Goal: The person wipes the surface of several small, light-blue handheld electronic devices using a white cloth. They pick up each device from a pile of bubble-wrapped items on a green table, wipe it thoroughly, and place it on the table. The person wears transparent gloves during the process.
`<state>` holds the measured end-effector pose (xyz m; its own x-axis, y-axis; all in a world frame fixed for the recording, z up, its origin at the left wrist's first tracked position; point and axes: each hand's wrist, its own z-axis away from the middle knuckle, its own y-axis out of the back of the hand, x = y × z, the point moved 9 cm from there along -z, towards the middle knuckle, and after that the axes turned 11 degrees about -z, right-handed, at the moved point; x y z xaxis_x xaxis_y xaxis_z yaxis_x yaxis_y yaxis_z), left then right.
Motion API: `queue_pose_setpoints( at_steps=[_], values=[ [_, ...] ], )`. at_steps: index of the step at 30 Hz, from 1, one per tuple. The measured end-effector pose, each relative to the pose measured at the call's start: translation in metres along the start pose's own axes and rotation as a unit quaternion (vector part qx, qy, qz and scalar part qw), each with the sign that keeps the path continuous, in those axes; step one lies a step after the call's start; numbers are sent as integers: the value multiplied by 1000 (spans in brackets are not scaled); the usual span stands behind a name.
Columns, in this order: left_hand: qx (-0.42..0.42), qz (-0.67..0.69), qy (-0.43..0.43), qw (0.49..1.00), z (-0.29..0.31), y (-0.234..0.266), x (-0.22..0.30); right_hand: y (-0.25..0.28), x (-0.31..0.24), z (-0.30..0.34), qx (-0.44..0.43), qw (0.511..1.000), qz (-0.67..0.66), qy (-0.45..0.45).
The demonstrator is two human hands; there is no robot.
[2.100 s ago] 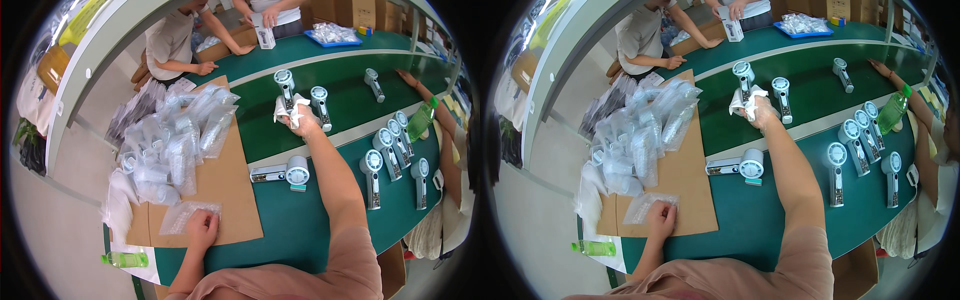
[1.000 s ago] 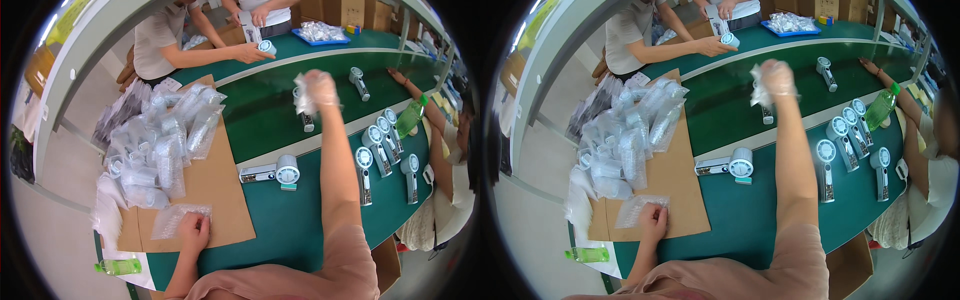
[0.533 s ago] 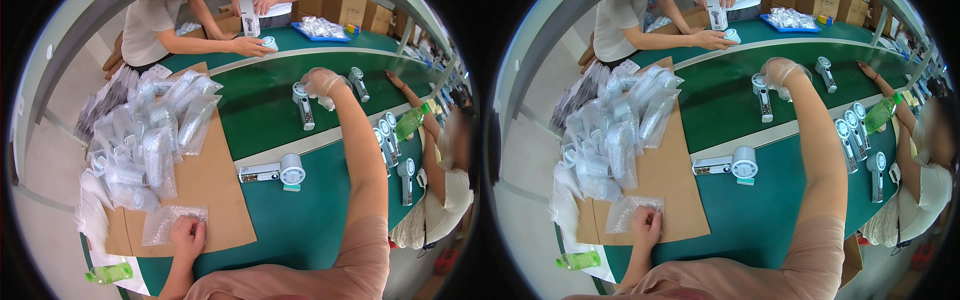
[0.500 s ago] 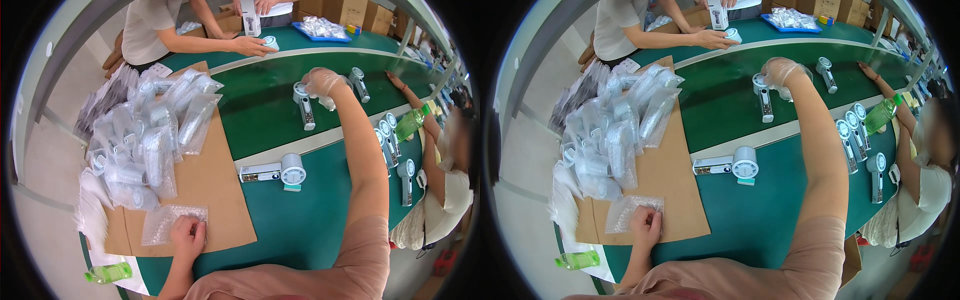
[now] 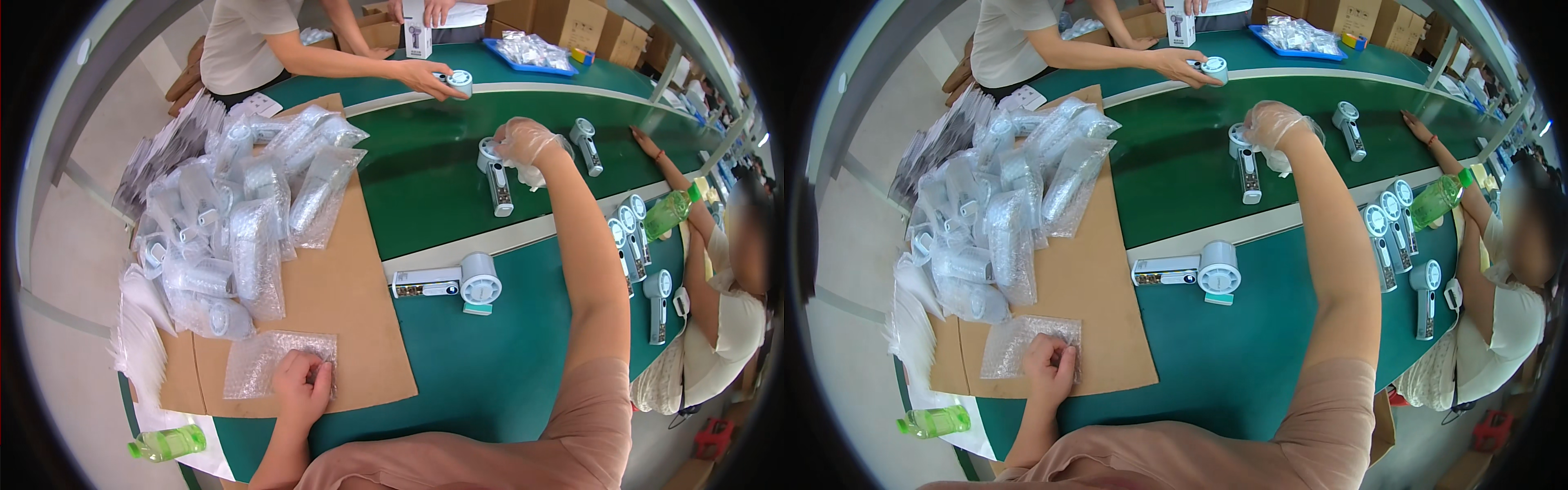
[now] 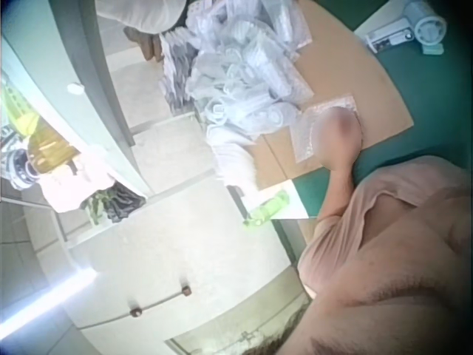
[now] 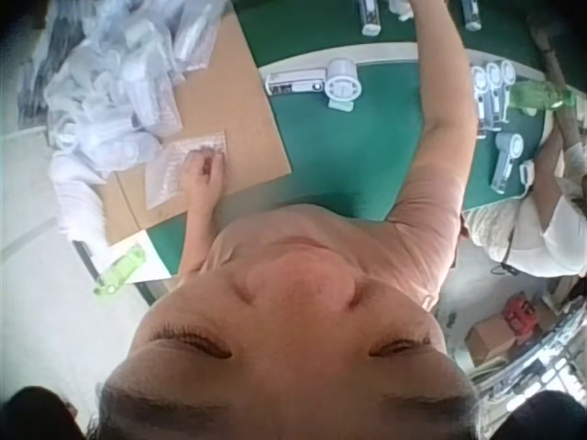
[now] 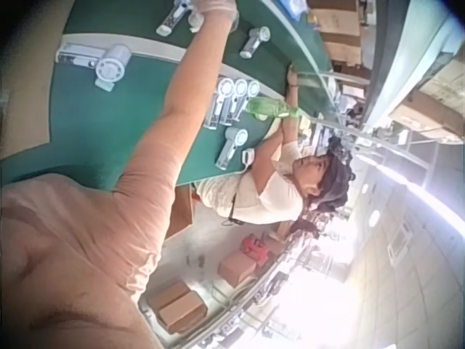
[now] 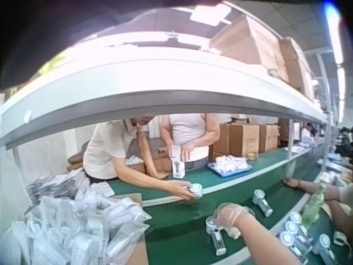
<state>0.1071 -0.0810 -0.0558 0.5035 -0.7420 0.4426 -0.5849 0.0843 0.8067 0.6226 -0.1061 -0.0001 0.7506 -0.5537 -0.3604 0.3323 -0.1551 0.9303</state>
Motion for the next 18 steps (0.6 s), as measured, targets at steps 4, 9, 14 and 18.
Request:
queue_pose_setpoints(
  at_steps=[4, 9, 14, 18],
  values=[
    [1, 2, 0, 1000, 1, 0, -1, 0, -4, 0, 19, 1000, 16, -7],
    [-3, 1, 16, 1000, 0, 0, -1, -7, -7, -7, 3, 998, 41, -43],
    [1, 1, 0, 1000, 0, 1, -1, -12, -8, -10, 22, 996, 33, -78],
    [0, -1, 5, 1000, 0, 2, 0, -14, -21, -9, 4, 998, 59, 2]
  ],
)
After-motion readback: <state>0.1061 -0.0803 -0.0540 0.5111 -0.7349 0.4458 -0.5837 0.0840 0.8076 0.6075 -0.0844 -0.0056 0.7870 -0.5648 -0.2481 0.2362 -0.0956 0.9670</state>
